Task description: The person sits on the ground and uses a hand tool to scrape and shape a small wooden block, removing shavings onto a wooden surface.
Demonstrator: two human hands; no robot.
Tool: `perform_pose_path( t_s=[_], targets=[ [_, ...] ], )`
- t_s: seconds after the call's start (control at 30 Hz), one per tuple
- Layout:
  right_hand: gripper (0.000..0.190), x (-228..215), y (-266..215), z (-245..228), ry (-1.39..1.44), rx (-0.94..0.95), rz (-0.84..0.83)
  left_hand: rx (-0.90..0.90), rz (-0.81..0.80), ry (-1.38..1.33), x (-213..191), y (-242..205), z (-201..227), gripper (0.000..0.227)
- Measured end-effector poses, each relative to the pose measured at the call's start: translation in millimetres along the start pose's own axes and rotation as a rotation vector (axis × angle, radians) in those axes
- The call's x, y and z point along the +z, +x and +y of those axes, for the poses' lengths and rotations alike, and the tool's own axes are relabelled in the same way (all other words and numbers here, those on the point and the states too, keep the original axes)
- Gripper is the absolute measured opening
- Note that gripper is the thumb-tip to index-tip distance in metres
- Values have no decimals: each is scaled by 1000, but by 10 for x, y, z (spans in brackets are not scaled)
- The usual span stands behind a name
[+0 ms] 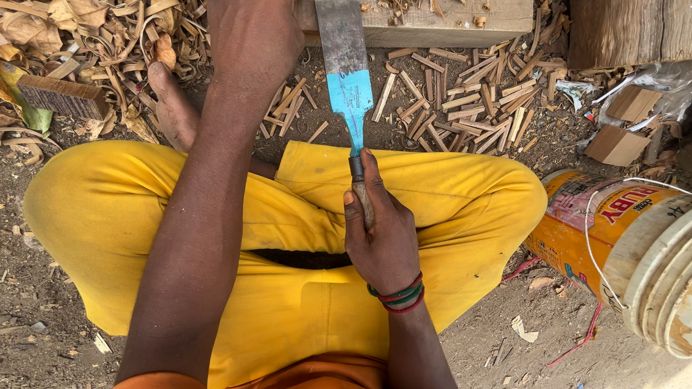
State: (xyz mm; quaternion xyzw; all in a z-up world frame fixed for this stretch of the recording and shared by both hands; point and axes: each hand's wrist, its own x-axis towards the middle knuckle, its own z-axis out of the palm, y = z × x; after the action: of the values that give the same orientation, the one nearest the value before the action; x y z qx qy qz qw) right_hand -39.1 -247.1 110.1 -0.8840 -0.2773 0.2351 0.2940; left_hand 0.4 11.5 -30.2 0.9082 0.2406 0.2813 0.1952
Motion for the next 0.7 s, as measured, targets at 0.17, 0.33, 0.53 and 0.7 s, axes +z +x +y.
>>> perform_pose_path(
  t_s=[0.17, 0.33, 0.53, 0.7],
  targets=[
    [56, 38, 13, -23, -21, -140, 36, 18, 20, -3, 2, -4, 21, 26],
    [61, 71, 41, -77, -177, -110, -13, 20, 64, -9, -86, 40, 112, 21],
    [62, 98, 113, -174, -296, -81, -29, 30, -98, -86, -374, 42, 355, 37],
    [64, 138, 202, -235, -275, -83, -23, 178, -176, 168, -304, -3, 604, 21]
  ],
)
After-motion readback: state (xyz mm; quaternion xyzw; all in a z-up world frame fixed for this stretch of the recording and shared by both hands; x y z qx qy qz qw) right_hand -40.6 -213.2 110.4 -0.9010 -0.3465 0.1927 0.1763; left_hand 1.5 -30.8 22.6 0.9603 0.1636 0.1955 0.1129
